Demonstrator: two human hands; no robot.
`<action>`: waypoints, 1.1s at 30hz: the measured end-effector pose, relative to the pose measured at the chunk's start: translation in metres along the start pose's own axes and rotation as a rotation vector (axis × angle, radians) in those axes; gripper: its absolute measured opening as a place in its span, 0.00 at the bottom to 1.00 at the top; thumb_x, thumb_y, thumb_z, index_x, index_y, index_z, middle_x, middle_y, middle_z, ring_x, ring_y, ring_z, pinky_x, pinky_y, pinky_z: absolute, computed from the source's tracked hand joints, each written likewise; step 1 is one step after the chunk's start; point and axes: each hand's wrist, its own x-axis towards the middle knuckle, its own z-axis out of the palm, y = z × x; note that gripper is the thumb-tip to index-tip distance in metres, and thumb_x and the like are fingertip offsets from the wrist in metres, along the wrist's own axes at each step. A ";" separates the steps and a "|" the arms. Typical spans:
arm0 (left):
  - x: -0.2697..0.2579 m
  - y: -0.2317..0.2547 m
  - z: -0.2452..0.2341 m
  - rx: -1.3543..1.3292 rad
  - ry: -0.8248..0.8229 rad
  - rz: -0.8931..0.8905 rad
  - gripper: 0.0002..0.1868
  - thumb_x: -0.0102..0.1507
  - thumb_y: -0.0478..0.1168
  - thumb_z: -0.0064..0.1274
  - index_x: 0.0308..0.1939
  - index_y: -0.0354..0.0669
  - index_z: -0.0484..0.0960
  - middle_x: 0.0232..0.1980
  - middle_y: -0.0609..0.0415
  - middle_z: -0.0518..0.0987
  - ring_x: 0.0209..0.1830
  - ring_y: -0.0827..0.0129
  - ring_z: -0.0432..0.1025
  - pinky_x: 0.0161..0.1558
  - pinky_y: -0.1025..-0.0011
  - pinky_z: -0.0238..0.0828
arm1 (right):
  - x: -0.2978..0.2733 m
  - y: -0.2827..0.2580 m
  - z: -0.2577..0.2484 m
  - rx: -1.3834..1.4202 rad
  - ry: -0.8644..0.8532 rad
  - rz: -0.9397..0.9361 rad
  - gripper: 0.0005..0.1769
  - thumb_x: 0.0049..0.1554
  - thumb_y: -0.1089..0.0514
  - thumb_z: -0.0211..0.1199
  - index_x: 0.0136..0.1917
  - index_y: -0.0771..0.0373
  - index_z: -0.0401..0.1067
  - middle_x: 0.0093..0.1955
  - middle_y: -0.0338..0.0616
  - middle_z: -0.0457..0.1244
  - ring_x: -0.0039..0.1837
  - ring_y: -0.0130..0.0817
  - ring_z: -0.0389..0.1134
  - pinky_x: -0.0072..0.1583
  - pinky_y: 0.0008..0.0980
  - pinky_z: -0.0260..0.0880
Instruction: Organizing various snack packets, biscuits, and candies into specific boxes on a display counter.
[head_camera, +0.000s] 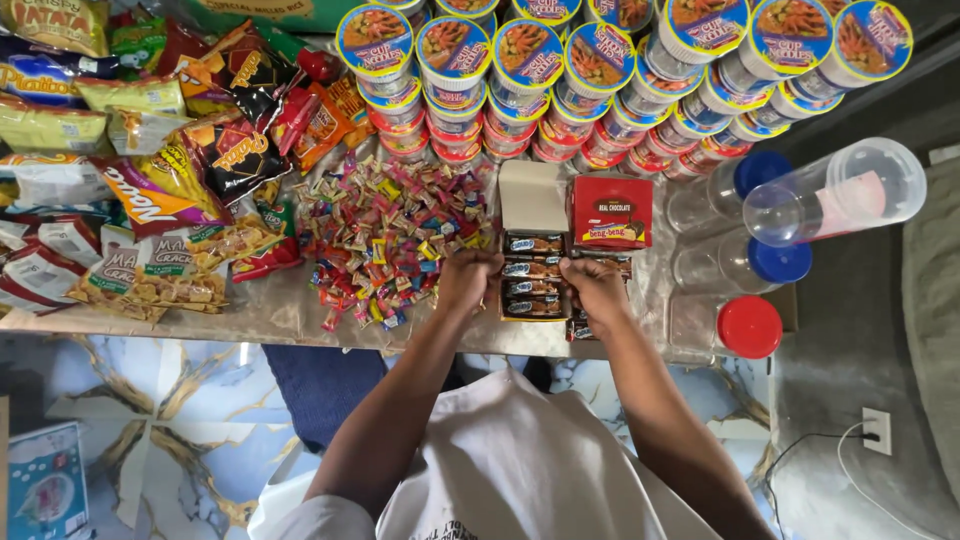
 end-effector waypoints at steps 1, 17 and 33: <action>0.007 -0.010 0.004 0.001 -0.004 0.002 0.09 0.62 0.42 0.61 0.36 0.39 0.88 0.25 0.57 0.82 0.20 0.75 0.71 0.25 0.73 0.66 | 0.001 0.000 0.000 0.001 0.003 -0.002 0.13 0.61 0.51 0.67 0.38 0.59 0.76 0.30 0.31 0.62 0.31 0.20 0.58 0.33 0.24 0.55; -0.007 -0.020 0.012 0.442 0.047 0.253 0.13 0.58 0.51 0.65 0.36 0.46 0.90 0.30 0.51 0.85 0.28 0.66 0.80 0.35 0.66 0.75 | -0.027 -0.013 -0.001 -1.016 0.117 -0.883 0.22 0.49 0.49 0.74 0.57 0.53 0.77 0.60 0.49 0.62 0.64 0.52 0.62 0.64 0.50 0.62; -0.033 0.021 0.018 1.037 0.039 0.680 0.11 0.50 0.40 0.65 0.37 0.48 0.88 0.43 0.55 0.83 0.56 0.53 0.68 0.59 0.49 0.60 | -0.037 -0.017 0.017 -1.331 0.075 -0.692 0.24 0.43 0.52 0.77 0.55 0.46 0.79 0.75 0.47 0.49 0.73 0.64 0.45 0.72 0.62 0.45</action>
